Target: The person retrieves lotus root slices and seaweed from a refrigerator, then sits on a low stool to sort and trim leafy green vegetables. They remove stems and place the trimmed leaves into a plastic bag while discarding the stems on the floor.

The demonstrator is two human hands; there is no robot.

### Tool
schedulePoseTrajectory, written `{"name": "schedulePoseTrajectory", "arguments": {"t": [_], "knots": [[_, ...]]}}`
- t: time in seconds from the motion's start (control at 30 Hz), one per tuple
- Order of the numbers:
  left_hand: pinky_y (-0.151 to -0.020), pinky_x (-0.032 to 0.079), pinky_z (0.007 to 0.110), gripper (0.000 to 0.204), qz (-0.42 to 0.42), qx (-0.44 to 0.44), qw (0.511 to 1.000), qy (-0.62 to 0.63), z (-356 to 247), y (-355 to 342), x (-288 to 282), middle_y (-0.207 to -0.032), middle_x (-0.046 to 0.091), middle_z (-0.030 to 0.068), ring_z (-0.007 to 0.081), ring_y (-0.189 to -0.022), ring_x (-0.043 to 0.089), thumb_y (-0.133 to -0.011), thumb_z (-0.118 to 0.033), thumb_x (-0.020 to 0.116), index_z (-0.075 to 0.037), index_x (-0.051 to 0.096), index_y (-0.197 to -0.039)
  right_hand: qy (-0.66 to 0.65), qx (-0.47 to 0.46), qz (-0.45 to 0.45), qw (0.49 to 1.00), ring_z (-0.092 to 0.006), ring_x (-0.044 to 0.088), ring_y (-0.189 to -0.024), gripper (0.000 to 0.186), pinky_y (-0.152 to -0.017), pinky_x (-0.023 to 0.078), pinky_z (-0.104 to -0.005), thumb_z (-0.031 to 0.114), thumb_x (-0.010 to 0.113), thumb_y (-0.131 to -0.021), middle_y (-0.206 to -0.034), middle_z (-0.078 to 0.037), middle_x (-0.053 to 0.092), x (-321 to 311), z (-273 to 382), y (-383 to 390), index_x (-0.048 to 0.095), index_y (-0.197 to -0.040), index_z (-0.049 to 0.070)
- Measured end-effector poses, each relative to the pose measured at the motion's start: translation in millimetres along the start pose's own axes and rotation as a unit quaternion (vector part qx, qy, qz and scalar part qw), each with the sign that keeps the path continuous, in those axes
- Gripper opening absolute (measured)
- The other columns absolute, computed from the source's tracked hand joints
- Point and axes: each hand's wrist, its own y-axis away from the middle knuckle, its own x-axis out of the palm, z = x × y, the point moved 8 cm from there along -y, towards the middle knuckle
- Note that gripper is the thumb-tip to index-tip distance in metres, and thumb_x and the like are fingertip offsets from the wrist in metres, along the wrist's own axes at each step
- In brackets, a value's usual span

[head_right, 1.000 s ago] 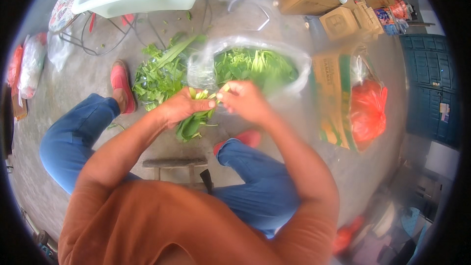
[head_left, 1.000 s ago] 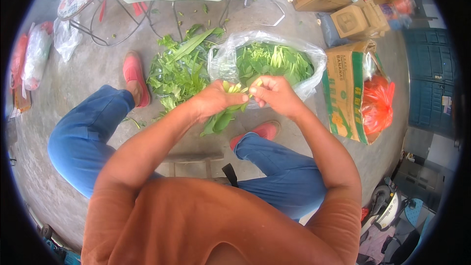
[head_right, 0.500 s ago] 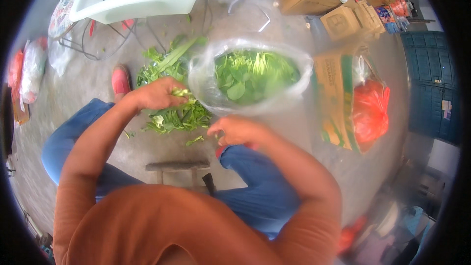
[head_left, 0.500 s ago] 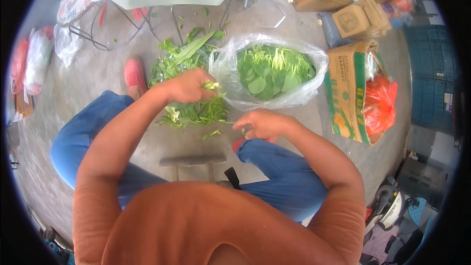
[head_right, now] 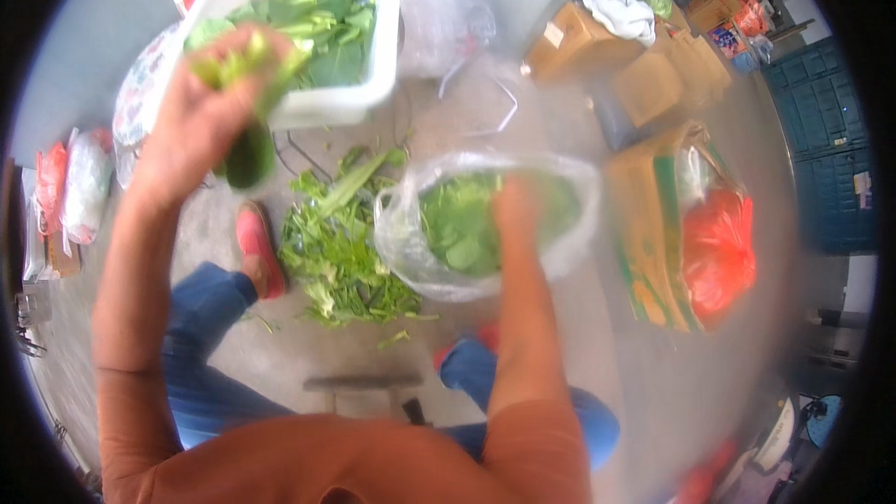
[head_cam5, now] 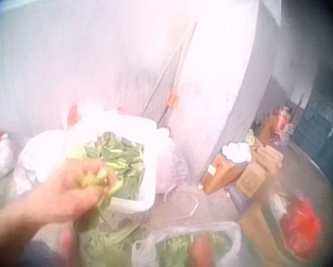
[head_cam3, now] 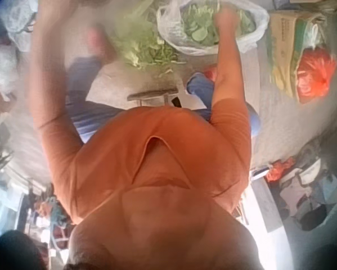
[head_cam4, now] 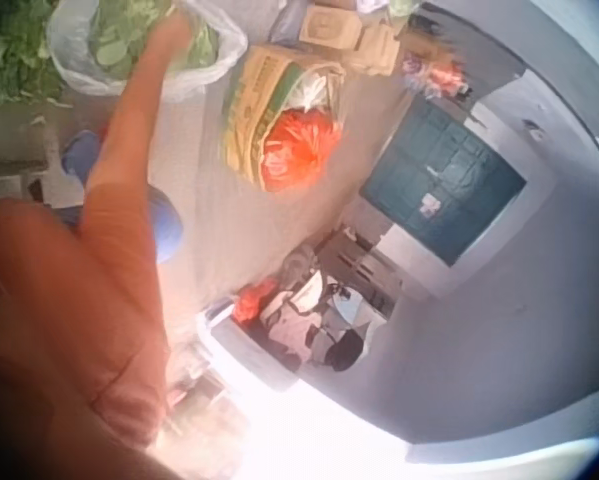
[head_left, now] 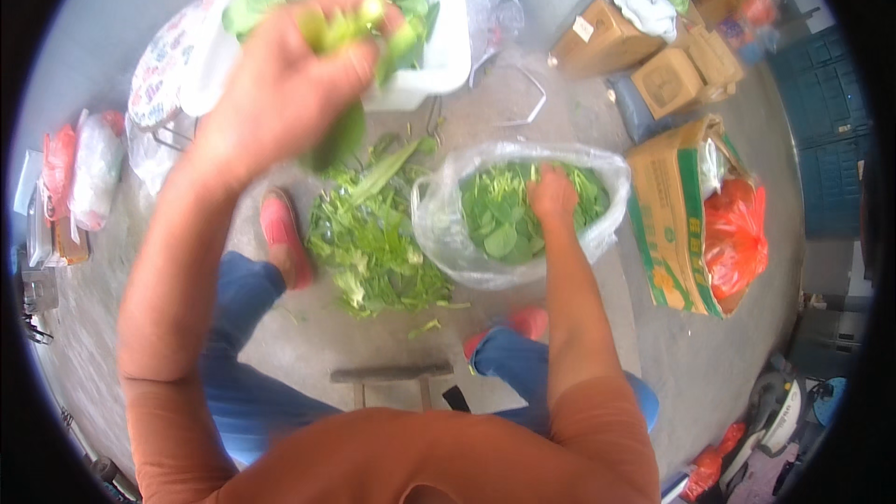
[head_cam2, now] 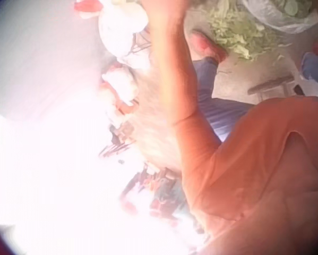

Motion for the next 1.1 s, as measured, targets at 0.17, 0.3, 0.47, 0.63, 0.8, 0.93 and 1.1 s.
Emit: {"name": "schedulePoseTrajectory", "arguments": {"t": [0.17, 0.3, 0.47, 0.63, 0.8, 0.93, 1.1], "knots": [[-0.075, 0.048, 0.032, 0.032, -0.172, 0.104, 0.873, -0.444, -16.6, -78.0, -61.6, -0.094, 0.062, 0.0126, 0.0214, -0.079, 0.059, -0.081, -0.012, 0.052, -0.007, 0.055, -0.113, -0.047, -0.001, -0.007, 0.999, -0.0298, 0.057, -0.093, 0.025, -0.075, 0.047, -0.0404, 0.025, 0.066, -0.071, -0.107, -0.011, 0.054, 9.9, 13.3, -1.4, 0.063, -0.093, 0.014], [-0.097, 0.036, 0.038, 0.043, -0.131, 0.153, 0.837, -0.509, 13.4, -82.6, -46.7, -0.119, 0.053, 0.0157, 0.0295, -0.112, 0.048, -0.074, -0.008, 0.056, -0.008, 0.053, -0.117, -0.127, -0.055, -0.067, 0.988, -0.0284, 0.060, -0.083, 0.018, -0.072, 0.048, -0.0382, 0.020, 0.068, -0.070, -0.090, -0.009, 0.062, -19.0, -4.5, 1.1, 0.065, -0.086, 0.012], [-0.088, 0.043, 0.039, 0.038, -0.103, 0.307, 0.889, -0.325, -20.3, -5.0, 34.9, -0.104, 0.058, 0.0122, 0.0311, -0.098, 0.054, -0.068, -0.003, 0.061, -0.010, 0.058, -0.105, -0.293, -0.057, -0.020, 0.954, -0.0166, 0.061, -0.070, 0.013, -0.067, 0.047, -0.0292, 0.013, 0.067, -0.072, -0.076, -0.006, 0.066, -40.1, -58.1, 6.2, 0.067, -0.083, 0.007], [-0.087, 0.043, 0.039, 0.028, -0.003, 0.219, 0.921, -0.323, 4.1, 39.3, 113.2, -0.092, 0.061, 0.0090, 0.0295, -0.101, 0.053, -0.068, -0.006, 0.063, -0.011, 0.062, -0.095, -0.359, -0.108, 0.009, 0.927, -0.0079, 0.056, -0.069, 0.012, -0.065, 0.045, -0.0245, 0.010, 0.066, -0.076, -0.076, -0.001, 0.065, -96.8, -51.8, 16.4, 0.066, -0.086, 0.003], [-0.085, 0.044, 0.039, 0.026, 0.059, 0.137, 0.968, -0.201, 14.7, 55.7, 161.3, -0.092, 0.062, 0.0093, 0.0294, -0.097, 0.056, -0.072, -0.010, 0.064, -0.007, 0.061, -0.097, -0.347, -0.201, -0.022, 0.916, -0.0089, 0.056, -0.077, 0.008, -0.069, 0.045, -0.0245, 0.003, 0.064, -0.076, -0.081, -0.002, 0.062, -183.2, -33.2, 38.9, 0.064, -0.084, 0.000], [-0.073, 0.048, 0.035, 0.025, 0.005, 0.131, 0.986, -0.102, 19.7, 56.4, 190.6, -0.089, 0.063, 0.0099, 0.0265, -0.082, 0.060, -0.076, -0.017, 0.064, -0.007, 0.061, -0.099, -0.450, -0.177, 0.047, 0.874, -0.0098, 0.056, -0.074, 0.009, -0.069, 0.045, -0.0236, 0.004, 0.064, -0.077, -0.083, -0.002, 0.062, -223.8, -7.1, 66.7, 0.064, -0.085, 0.000], [-0.062, 0.047, 0.027, 0.020, 0.104, -0.062, 0.963, 0.239, 47.0, 67.5, 222.9, -0.076, 0.064, 0.0045, 0.0113, -0.066, 0.058, -0.080, -0.016, 0.065, -0.004, 0.063, -0.095, -0.586, -0.112, 0.123, 0.793, -0.0090, 0.055, -0.070, 0.014, -0.066, 0.045, -0.0229, 0.005, 0.063, -0.079, -0.082, -0.003, 0.062, -224.7, 16.0, 101.5, 0.063, -0.092, 0.000]]}}
